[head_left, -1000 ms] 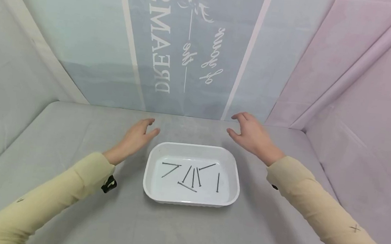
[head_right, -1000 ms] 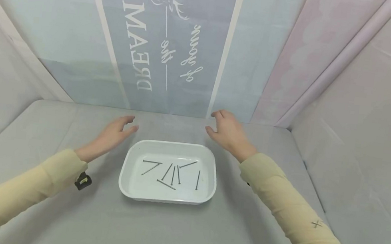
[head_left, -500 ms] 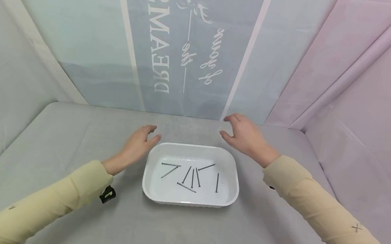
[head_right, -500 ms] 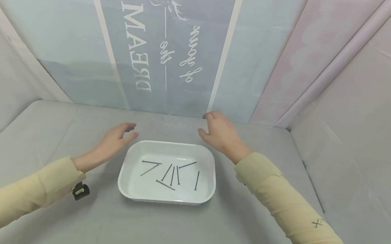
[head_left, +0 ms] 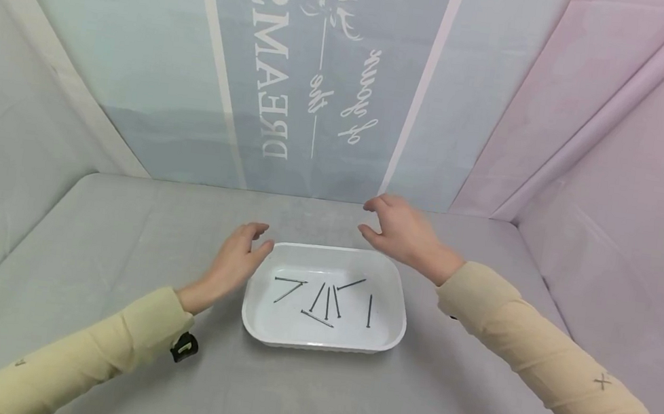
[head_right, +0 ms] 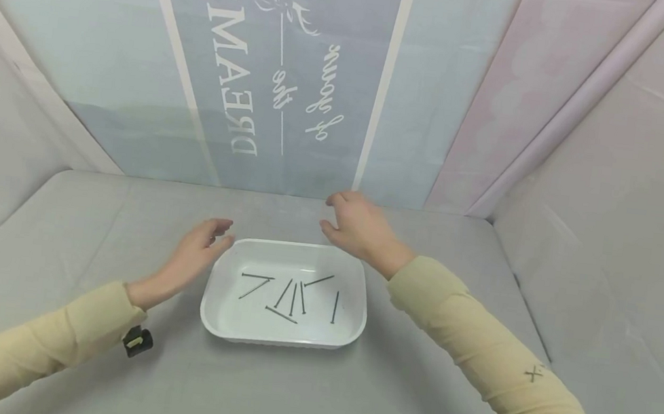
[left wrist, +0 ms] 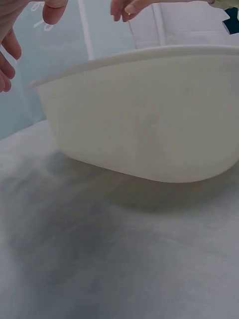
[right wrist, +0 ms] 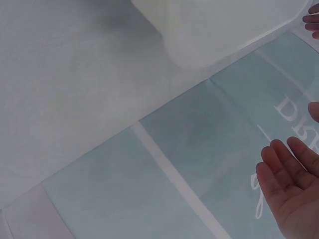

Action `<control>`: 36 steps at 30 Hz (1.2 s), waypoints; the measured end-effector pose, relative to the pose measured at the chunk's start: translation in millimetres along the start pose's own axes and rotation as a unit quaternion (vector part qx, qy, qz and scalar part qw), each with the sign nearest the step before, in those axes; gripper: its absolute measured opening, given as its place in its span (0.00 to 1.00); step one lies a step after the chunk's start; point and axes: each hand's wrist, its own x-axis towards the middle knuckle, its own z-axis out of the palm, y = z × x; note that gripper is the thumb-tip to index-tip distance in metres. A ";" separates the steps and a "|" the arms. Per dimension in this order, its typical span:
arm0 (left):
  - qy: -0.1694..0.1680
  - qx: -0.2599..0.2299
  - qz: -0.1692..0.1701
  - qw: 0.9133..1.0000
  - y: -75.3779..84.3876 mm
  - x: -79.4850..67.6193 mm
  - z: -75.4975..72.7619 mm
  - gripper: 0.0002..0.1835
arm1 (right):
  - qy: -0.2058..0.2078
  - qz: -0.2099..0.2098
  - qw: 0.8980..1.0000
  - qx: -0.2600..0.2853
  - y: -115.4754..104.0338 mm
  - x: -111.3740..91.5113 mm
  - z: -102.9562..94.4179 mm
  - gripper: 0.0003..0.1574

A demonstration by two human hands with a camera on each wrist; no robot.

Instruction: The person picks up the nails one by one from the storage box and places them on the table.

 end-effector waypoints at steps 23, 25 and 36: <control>0.024 -0.050 -0.026 0.998 -11.6 -11.4 18.3 0.23 | -0.002 -0.097 0.995 -0.007 -27.6 8.4 12.8 0.19; 0.026 -0.053 -0.030 0.998 -12.0 -12.6 19.5 0.23 | -0.003 -0.101 0.995 -0.009 -29.9 8.7 13.8 0.19; 0.054 -0.070 -0.024 0.996 -17.0 -16.2 27.7 0.21 | -0.024 -0.102 0.994 -0.030 -44.4 7.1 19.7 0.19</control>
